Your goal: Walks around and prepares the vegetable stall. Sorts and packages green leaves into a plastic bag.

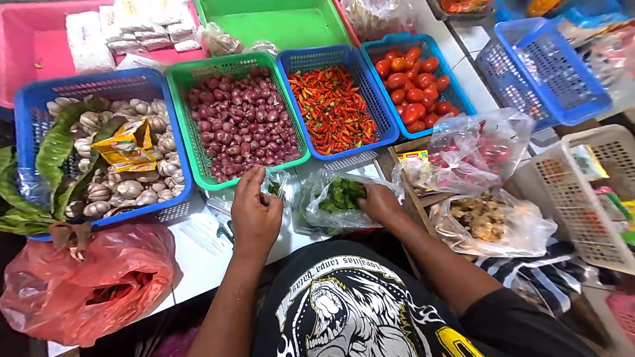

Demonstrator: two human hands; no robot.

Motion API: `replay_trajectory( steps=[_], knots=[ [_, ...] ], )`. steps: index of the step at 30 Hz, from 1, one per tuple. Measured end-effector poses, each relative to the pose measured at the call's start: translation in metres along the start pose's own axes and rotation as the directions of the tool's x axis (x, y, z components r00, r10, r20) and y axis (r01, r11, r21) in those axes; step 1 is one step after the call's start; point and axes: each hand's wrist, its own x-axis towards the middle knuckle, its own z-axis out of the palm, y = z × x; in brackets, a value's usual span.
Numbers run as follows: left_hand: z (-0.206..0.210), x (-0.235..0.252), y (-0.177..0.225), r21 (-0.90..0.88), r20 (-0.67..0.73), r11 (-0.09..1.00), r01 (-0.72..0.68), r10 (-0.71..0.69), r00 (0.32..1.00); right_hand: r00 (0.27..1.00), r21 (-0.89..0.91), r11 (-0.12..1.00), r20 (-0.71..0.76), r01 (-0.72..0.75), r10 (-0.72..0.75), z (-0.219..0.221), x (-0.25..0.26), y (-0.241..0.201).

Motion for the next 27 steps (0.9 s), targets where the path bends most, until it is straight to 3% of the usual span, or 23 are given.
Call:
replay_trajectory(
  steps=[4, 8, 14, 23, 27],
  knots=[
    [0.002, 0.0, 0.001, -0.002, 0.008, 1.0, -0.001, 0.001, 1.0, 0.99, 0.298, 0.949, -0.12, 0.104, -0.07, -0.007, -0.003, 0.007],
    [0.003, 0.001, 0.004, -0.02, 0.014, 1.0, -0.01, 0.01, 1.0, 0.997, 0.687, 0.722, -0.053, 0.081, -0.061, -0.007, 0.0, 0.016],
    [0.005, 0.004, 0.002, 0.001, 0.054, 1.0, -0.002, 0.002, 0.999, 1.0, 0.87, 0.493, 0.031, -0.025, -0.005, -0.004, 0.0, 0.019],
    [0.012, 0.008, 0.003, 0.034, 0.124, 0.999, -0.004, 0.0, 0.992, 0.976, 0.7, 0.696, -0.218, 0.159, -0.003, -0.015, -0.015, 0.027],
    [0.009, 0.011, 0.002, 0.06, 0.131, 0.998, -0.006, -0.002, 0.991, 0.951, 0.406, 0.885, -0.289, 0.225, -0.11, -0.024, -0.019, 0.027]
  ],
)
